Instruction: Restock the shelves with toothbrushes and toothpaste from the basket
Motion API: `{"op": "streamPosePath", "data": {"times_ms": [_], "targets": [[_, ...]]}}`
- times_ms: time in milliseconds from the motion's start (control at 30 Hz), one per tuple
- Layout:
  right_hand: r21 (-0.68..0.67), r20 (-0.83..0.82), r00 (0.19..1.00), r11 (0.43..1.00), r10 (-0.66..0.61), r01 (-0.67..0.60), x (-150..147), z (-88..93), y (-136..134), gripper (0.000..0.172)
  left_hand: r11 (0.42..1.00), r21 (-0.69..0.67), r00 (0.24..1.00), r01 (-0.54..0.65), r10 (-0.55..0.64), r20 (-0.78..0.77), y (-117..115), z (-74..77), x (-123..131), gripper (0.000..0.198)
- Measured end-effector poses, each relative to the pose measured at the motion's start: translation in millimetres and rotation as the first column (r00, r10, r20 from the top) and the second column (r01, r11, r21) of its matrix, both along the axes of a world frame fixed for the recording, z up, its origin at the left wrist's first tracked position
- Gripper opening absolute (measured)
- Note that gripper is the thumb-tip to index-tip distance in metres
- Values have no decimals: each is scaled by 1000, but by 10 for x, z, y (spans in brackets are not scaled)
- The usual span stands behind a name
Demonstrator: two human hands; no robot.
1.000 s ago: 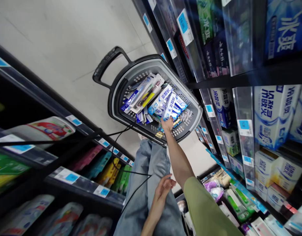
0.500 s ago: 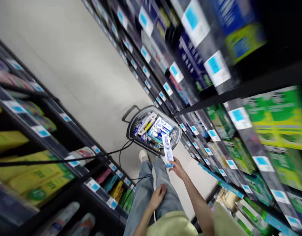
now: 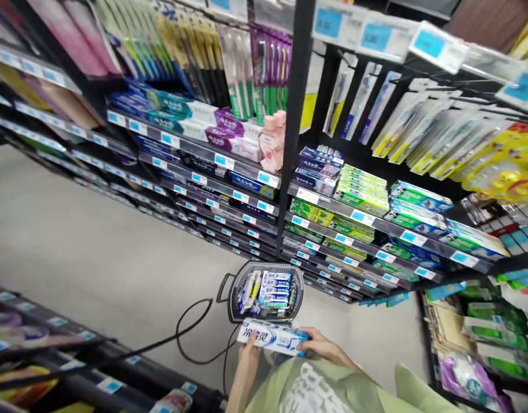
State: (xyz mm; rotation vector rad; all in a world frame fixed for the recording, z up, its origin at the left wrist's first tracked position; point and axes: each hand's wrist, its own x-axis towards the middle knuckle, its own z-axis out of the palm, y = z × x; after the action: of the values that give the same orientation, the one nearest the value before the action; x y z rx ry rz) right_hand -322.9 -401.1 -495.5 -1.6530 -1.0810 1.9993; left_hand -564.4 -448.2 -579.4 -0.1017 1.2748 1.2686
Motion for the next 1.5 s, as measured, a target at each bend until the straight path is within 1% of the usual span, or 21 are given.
{"op": "streamPosePath", "data": {"times_ms": [100,133,200,267,367,467,533,667,700,733,800,900,1000,1100,1200,1333,1433,1500], "targets": [[80,-104,994,995,-45,54,24,-49,19,26,996,-9,995,-88,88,46,-12,142,12,17],[99,-122,990,992,-66,78,50,-65,35,29,992,-15,989,-126,126,80,-25,180,53,14],[132,-138,984,983,-111,129,123,-91,56,34,985,-25,974,-172,174,142,-66,244,165,17],[160,-138,978,971,-155,176,210,-102,52,42,981,-51,964,-186,192,182,-127,290,291,22],[206,-119,970,951,-211,232,336,-87,33,49,983,-36,956,-179,183,231,-218,337,459,30],[263,-97,957,921,-273,289,448,-28,73,53,985,9,943,-174,164,288,-230,403,609,38],[302,-87,945,896,-314,326,530,40,142,55,982,32,935,-184,165,313,-166,493,723,38],[387,-81,923,842,-375,376,753,194,312,60,976,70,937,-206,177,301,68,775,1029,35],[410,-80,917,826,-390,387,820,226,347,61,977,79,943,-197,167,289,131,842,1114,34],[429,-79,913,813,-400,394,891,255,375,62,975,117,949,-188,149,278,189,898,1197,34],[468,-80,907,788,-413,400,1038,312,404,62,974,166,961,-157,112,253,279,974,1350,34],[532,-83,907,751,-414,391,1263,398,369,59,977,196,985,-88,56,163,336,1004,1533,32],[564,-82,913,737,-400,373,1474,428,257,56,988,153,998,-30,22,53,302,967,1658,31],[543,-92,914,749,-396,380,1649,366,107,56,995,97,1000,-12,9,28,198,920,1742,35],[499,-106,902,762,-419,412,1772,270,-33,55,999,39,999,26,-27,24,75,912,1803,33],[468,-119,894,769,-433,435,1835,203,-128,54,998,-9,998,66,-65,20,6,955,1856,30],[467,-117,876,752,-468,464,1796,217,-108,53,996,5,996,84,-84,25,60,1000,1849,33],[479,-122,868,738,-481,476,1720,244,-58,52,996,17,996,82,-83,34,128,1031,1790,38]]}}
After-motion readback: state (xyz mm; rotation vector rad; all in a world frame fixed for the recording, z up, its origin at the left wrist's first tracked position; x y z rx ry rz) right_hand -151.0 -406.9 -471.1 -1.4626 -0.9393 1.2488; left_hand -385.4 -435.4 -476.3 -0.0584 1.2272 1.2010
